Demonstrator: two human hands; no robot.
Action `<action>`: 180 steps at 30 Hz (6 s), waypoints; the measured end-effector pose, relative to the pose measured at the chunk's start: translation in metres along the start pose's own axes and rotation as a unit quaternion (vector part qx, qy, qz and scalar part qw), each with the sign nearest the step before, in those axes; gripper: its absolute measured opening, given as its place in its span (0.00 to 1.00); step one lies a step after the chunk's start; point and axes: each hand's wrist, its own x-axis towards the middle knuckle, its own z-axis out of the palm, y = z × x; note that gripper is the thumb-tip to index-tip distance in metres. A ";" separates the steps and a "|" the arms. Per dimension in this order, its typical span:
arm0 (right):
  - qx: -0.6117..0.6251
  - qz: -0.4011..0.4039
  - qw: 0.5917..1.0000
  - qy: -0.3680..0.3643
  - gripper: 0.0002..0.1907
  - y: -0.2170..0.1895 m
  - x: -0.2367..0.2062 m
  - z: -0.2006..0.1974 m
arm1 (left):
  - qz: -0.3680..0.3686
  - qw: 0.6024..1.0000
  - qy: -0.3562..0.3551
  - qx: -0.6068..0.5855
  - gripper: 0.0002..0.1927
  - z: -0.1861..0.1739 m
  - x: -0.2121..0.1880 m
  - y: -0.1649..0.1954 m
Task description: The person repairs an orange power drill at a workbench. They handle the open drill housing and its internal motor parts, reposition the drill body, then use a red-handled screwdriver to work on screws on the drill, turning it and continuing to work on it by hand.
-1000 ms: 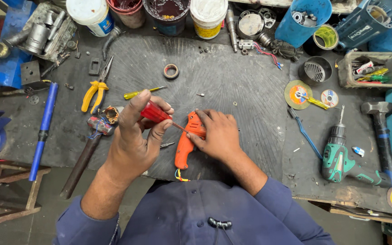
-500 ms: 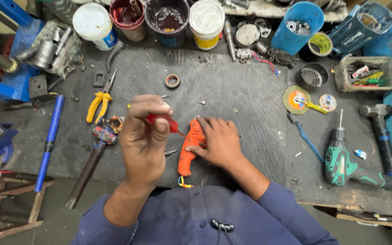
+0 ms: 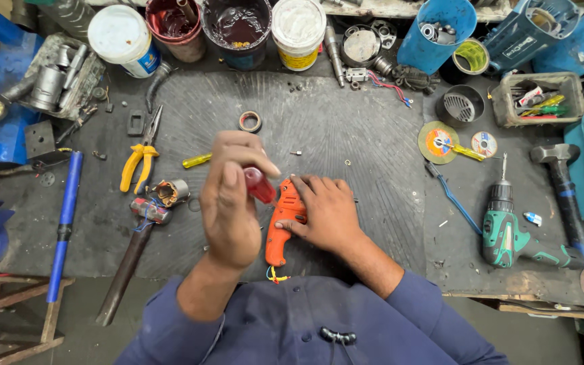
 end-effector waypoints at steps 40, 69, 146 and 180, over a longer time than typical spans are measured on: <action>-0.009 -0.014 1.000 -0.013 0.49 0.004 0.002 0.001 | -0.042 0.978 -0.044 -0.200 0.23 -0.011 0.007 -0.027; -0.007 -0.013 1.000 -0.005 0.50 0.005 0.002 0.002 | -0.053 0.969 -0.021 -0.240 0.30 -0.021 0.010 -0.034; -0.017 0.005 0.999 -0.030 0.34 0.006 0.003 0.012 | -0.149 0.983 -0.101 -0.019 0.20 -0.002 0.011 0.015; 0.166 -0.025 0.986 0.011 0.45 0.074 -0.037 -0.017 | -0.023 0.997 0.071 0.003 0.06 -0.003 0.015 -0.002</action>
